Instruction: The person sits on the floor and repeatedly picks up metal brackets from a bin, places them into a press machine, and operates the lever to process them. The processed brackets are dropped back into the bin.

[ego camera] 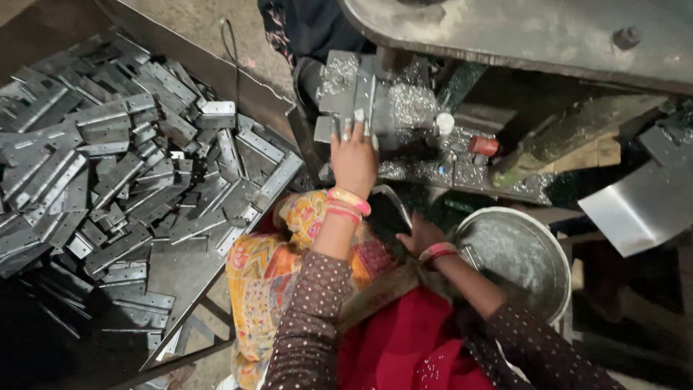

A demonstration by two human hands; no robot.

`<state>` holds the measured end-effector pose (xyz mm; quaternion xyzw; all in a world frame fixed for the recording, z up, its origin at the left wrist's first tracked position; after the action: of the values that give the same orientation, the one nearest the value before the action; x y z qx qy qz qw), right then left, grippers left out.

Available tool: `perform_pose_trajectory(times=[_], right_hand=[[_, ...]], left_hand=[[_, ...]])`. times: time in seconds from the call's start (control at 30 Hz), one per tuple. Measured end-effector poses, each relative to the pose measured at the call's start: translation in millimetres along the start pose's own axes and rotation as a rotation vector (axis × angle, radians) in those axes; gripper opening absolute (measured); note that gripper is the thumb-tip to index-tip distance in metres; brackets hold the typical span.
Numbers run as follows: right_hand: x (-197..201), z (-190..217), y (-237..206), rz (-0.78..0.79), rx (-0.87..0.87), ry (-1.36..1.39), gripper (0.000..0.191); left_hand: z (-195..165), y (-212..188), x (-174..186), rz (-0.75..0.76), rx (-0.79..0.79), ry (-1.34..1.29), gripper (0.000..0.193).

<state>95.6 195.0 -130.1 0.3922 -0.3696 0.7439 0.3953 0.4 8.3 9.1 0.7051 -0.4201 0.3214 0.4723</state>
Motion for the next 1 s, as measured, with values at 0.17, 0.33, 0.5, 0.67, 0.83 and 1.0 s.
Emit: perform_pose_trajectory(times=[0.17, 0.33, 0.5, 0.67, 0.83, 1.0], right_hand=[[40, -4, 20, 0.071, 0.03, -0.117, 0.073], [5, -4, -7, -0.034, -0.063, -0.041, 0.063], [-15, 0, -17, -0.085, -0.025, 0.03, 0.063], [25, -4, 10, 0.066, 0.024, 0.008, 0.071], [38, 6, 12, -0.023, 0.105, 0.022, 0.068], [-7, -5, -11, -0.204, -0.045, -0.036, 0.054]], left_hand=[[-6, 17, -13, -0.01, -0.011, -0.025, 0.024], [-14, 32, -22, -0.009, -0.012, -0.033, 0.025], [-10, 19, -21, 0.085, 0.019, -0.039, 0.025], [-12, 30, -8, -0.017, -0.06, 0.031, 0.022], [-6, 57, -22, 0.075, -0.003, 0.063, 0.02], [-7, 62, -19, -0.116, -0.075, 0.035, 0.021]])
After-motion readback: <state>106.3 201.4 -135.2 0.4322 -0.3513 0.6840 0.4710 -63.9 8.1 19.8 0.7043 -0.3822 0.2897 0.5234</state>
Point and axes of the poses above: each hand's wrist, its own y-axis towards the middle knuckle, its own x-axis out of the back of the hand, z = x × y, the point moved 7 cm from there along y, towards the middle knuckle, and after that the axes turned 14 degrees about x, right-handed, at the moved point
